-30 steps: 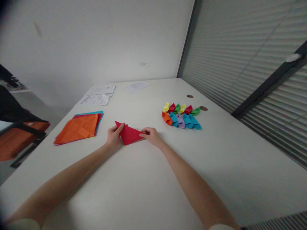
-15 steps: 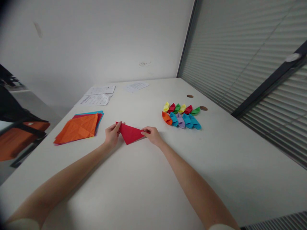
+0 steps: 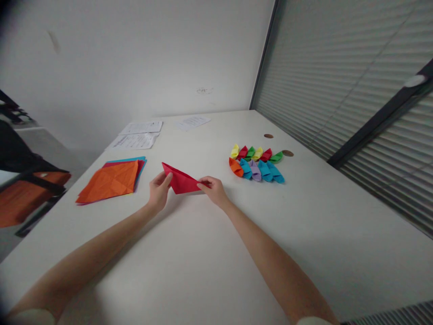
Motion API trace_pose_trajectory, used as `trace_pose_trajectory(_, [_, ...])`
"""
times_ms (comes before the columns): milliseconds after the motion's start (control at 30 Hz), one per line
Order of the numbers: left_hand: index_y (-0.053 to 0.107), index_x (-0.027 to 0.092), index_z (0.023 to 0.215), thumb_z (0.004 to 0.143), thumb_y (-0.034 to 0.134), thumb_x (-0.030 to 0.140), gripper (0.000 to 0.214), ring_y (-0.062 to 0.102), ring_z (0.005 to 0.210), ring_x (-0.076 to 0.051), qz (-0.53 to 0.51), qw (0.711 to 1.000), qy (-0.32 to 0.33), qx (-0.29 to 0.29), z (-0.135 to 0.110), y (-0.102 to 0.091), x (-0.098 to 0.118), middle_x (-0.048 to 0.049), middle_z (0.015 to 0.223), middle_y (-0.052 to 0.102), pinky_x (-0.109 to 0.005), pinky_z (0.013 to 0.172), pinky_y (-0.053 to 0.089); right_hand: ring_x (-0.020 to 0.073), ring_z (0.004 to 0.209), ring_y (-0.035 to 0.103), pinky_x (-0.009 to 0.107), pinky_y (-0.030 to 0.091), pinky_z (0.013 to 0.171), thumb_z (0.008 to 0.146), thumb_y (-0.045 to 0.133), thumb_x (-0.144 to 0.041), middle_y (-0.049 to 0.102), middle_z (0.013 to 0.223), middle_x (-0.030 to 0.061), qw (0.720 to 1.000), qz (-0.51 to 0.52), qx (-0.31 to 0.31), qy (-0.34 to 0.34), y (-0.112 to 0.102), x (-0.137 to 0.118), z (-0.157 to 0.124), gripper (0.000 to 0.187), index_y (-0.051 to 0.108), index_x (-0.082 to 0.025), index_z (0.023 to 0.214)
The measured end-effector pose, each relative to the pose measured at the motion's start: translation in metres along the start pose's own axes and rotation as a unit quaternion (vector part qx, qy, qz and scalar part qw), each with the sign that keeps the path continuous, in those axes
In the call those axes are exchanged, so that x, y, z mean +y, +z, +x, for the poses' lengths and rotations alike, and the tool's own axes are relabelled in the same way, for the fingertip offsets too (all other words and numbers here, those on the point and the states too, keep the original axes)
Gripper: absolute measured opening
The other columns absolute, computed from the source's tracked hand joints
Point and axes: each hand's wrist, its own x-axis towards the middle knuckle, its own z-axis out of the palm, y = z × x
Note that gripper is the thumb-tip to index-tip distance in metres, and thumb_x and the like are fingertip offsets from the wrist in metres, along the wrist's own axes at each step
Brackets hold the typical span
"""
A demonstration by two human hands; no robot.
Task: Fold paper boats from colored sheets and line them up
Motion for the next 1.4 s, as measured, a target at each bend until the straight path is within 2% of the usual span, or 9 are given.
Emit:
trace_pose_trajectory(133, [0.068, 0.015, 0.101, 0.075, 0.07, 0.051, 0.044, 0.067, 0.097, -0.025, 0.002, 1.0, -0.018, 0.0, -0.002, 0.005, 0.013, -0.0127, 0.103, 0.072, -0.035, 0.079, 0.053, 0.0162, 0.069, 0.061, 0.03, 0.049, 0.068, 0.067, 0.073, -0.041, 0.068, 0.074, 0.0026, 1.0, 0.006, 0.0, 0.003, 0.002, -0.002, -0.001, 0.024, 0.067, -0.019, 0.075])
trace_pose_trajectory(267, [0.063, 0.017, 0.11, 0.069, 0.078, 0.04, 0.049, 0.063, 0.11, -0.028, 0.016, 1.0, -0.008, 0.001, -0.005, 0.01, 0.02, -0.0145, 0.117, 0.067, -0.04, 0.088, 0.053, 0.0157, 0.067, 0.06, 0.03, 0.049, 0.067, 0.067, 0.073, -0.04, 0.067, 0.073, 0.0021, 1.0, 0.0, -0.019, 0.001, 0.005, -0.008, -0.004, 0.023, 0.065, -0.019, 0.075])
trace_pose_trajectory(400, [0.058, 0.017, 0.118, 0.069, 0.077, 0.032, 0.055, 0.063, 0.11, -0.028, 0.044, 0.999, 0.002, -0.026, -0.011, 0.012, 0.017, -0.0142, 0.116, 0.067, -0.043, 0.09, 0.052, 0.0163, 0.069, 0.062, 0.03, 0.049, 0.068, 0.073, 0.069, -0.041, 0.07, 0.077, 0.0035, 0.996, -0.038, -0.082, 0.013, 0.009, -0.02, -0.007, 0.025, 0.067, -0.018, 0.08])
trace_pose_trajectory(633, [0.059, 0.018, 0.119, 0.07, 0.076, 0.027, 0.053, 0.064, 0.109, -0.026, 0.028, 0.995, -0.035, -0.088, -0.025, 0.018, 0.019, -0.0129, 0.115, 0.068, -0.044, 0.097, 0.049, 0.0195, 0.076, 0.067, 0.032, 0.051, 0.072, 0.081, 0.063, -0.04, 0.074, 0.083, 0.0072, 0.993, -0.077, -0.095, 0.005, 0.016, -0.043, -0.009, 0.025, 0.071, -0.016, 0.084])
trace_pose_trajectory(767, [0.06, 0.019, 0.12, 0.069, 0.075, 0.023, 0.053, 0.063, 0.111, -0.026, -0.005, 0.993, -0.046, -0.107, -0.029, 0.019, 0.019, -0.0121, 0.115, 0.068, -0.043, 0.099, 0.047, 0.0197, 0.074, 0.068, 0.031, 0.051, 0.07, 0.082, 0.062, -0.036, 0.074, 0.079, 0.0067, 0.993, -0.083, -0.084, -0.002, 0.013, -0.058, -0.009, 0.022, 0.071, -0.017, 0.079])
trace_pose_trajectory(933, [0.061, 0.02, 0.118, 0.072, 0.074, 0.025, 0.048, 0.062, 0.113, -0.026, -0.029, 0.992, -0.06, -0.11, -0.034, 0.023, 0.027, -0.0118, 0.115, 0.069, -0.044, 0.102, 0.045, 0.0187, 0.077, 0.067, 0.03, 0.051, 0.072, 0.081, 0.063, -0.033, 0.075, 0.084, 0.0068, 0.99, -0.086, -0.111, -0.01, 0.009, -0.072, -0.011, 0.02, 0.073, -0.016, 0.084])
trace_pose_trajectory(1033, [0.062, 0.02, 0.116, 0.077, 0.072, 0.032, 0.043, 0.063, 0.11, -0.026, -0.037, 0.992, -0.072, -0.1, -0.037, 0.026, 0.033, -0.0116, 0.113, 0.069, -0.044, 0.1, 0.046, 0.0178, 0.077, 0.067, 0.03, 0.05, 0.073, 0.078, 0.067, -0.032, 0.075, 0.086, 0.0065, 0.989, -0.071, -0.127, -0.007, 0.01, -0.074, -0.012, 0.019, 0.073, -0.016, 0.086])
trace_pose_trajectory(1167, [0.063, 0.022, 0.115, 0.073, 0.076, 0.028, 0.045, 0.064, 0.108, -0.023, -0.049, 0.989, -0.081, -0.115, -0.038, 0.027, 0.036, -0.0091, 0.112, 0.069, -0.042, 0.099, 0.045, 0.0173, 0.077, 0.067, 0.03, 0.051, 0.073, 0.079, 0.066, -0.036, 0.075, 0.087, 0.0062, 0.99, -0.034, -0.137, 0.007, 0.014, -0.07, -0.012, 0.022, 0.074, -0.017, 0.088])
trace_pose_trajectory(1400, [0.067, 0.023, 0.111, 0.071, 0.075, 0.025, 0.041, 0.064, 0.107, -0.022, -0.051, 0.988, -0.082, -0.119, -0.037, 0.026, 0.031, -0.0075, 0.11, 0.071, -0.042, 0.099, 0.045, 0.0172, 0.072, 0.067, 0.03, 0.052, 0.07, 0.074, 0.069, -0.036, 0.074, 0.079, 0.005, 0.994, -0.006, -0.096, 0.044, 0.014, -0.063, -0.009, 0.02, 0.073, -0.017, 0.078])
